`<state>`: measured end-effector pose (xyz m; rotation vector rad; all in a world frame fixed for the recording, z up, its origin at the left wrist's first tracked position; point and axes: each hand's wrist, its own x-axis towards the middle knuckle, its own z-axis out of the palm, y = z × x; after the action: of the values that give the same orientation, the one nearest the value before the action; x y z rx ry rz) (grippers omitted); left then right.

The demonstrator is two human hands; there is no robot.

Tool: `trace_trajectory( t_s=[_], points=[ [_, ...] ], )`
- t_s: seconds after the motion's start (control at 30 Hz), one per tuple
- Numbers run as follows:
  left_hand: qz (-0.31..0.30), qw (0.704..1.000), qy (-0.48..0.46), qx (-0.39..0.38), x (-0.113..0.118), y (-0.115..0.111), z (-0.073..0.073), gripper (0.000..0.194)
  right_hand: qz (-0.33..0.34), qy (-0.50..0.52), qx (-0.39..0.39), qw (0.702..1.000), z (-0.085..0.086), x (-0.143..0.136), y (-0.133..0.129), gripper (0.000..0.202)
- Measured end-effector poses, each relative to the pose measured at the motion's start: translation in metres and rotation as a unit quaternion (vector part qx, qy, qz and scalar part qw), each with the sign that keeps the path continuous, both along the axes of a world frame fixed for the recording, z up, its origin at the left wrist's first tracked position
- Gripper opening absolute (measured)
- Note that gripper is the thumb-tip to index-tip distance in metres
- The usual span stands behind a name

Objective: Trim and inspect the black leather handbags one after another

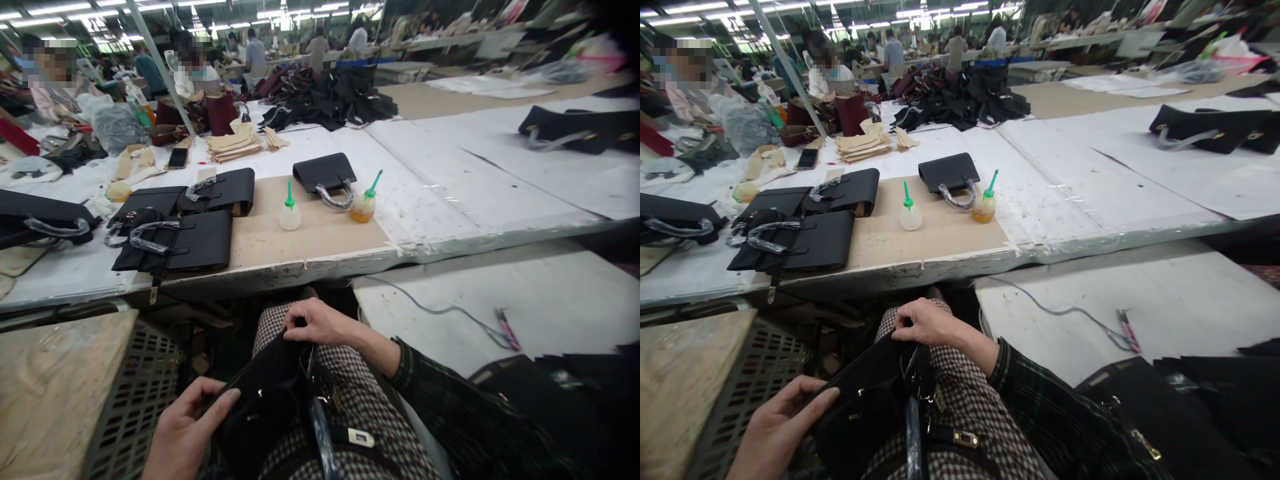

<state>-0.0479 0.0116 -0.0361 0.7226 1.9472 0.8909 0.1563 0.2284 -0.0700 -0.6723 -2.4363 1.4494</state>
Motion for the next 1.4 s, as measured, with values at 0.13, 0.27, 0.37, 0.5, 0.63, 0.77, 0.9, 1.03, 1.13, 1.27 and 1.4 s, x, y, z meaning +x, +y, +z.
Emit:
trace_trajectory(
  t_s=[0.13, 0.27, 0.37, 0.5, 0.63, 0.77, 0.9, 1.03, 1.13, 1.27, 1.4],
  points=[
    [-0.006, 1.0, 0.014, 0.003, -0.001, 0.003, -0.003, 0.043, -0.015, 0.012, -0.006, 1.0, -0.007, 0.001, -0.002, 0.007],
    [-0.019, 1.0, 0.014, 0.006, -0.005, 0.006, -0.006, 0.041, -0.041, 0.004, -0.009, 0.999, -0.013, -0.001, -0.004, 0.004],
    [-0.023, 1.0, 0.005, 0.009, -0.007, 0.008, -0.009, 0.044, -0.065, -0.001, -0.007, 0.998, -0.014, -0.004, -0.007, 0.007],
    [-0.056, 0.998, 0.001, -0.02, -0.009, 0.008, -0.013, 0.045, -0.091, -0.012, 0.005, 0.996, -0.014, -0.006, -0.011, 0.009],
    [-0.132, 0.987, 0.088, -0.028, -0.012, 0.012, -0.009, 0.042, -0.102, -0.02, 0.013, 0.995, -0.011, -0.006, -0.014, 0.007],
    [-0.262, 0.932, 0.246, -0.051, -0.014, 0.026, 0.003, 0.037, -0.11, -0.025, 0.021, 0.993, -0.007, -0.005, -0.017, 0.007],
    [-0.338, 0.855, 0.386, -0.074, -0.008, 0.042, 0.01, 0.036, -0.116, -0.023, 0.024, 0.993, -0.006, -0.005, -0.02, 0.007],
    [-0.406, 0.842, 0.355, -0.021, -0.001, 0.058, 0.006, 0.032, -0.127, -0.022, 0.026, 0.991, -0.007, -0.003, -0.023, 0.005],
    [-0.422, 0.847, 0.322, 0.004, 0.0, 0.067, 0.003, 0.029, -0.129, -0.021, 0.023, 0.991, -0.007, 0.0, -0.023, 0.005],
    [-0.386, 0.886, 0.256, 0.033, 0.001, 0.066, 0.0, 0.035, -0.118, -0.017, 0.018, 0.993, -0.007, 0.006, -0.023, 0.006],
    [-0.344, 0.925, 0.158, 0.027, 0.0, 0.062, -0.002, 0.043, -0.109, -0.023, 0.011, 0.994, -0.006, 0.006, -0.022, 0.006]
  ],
)
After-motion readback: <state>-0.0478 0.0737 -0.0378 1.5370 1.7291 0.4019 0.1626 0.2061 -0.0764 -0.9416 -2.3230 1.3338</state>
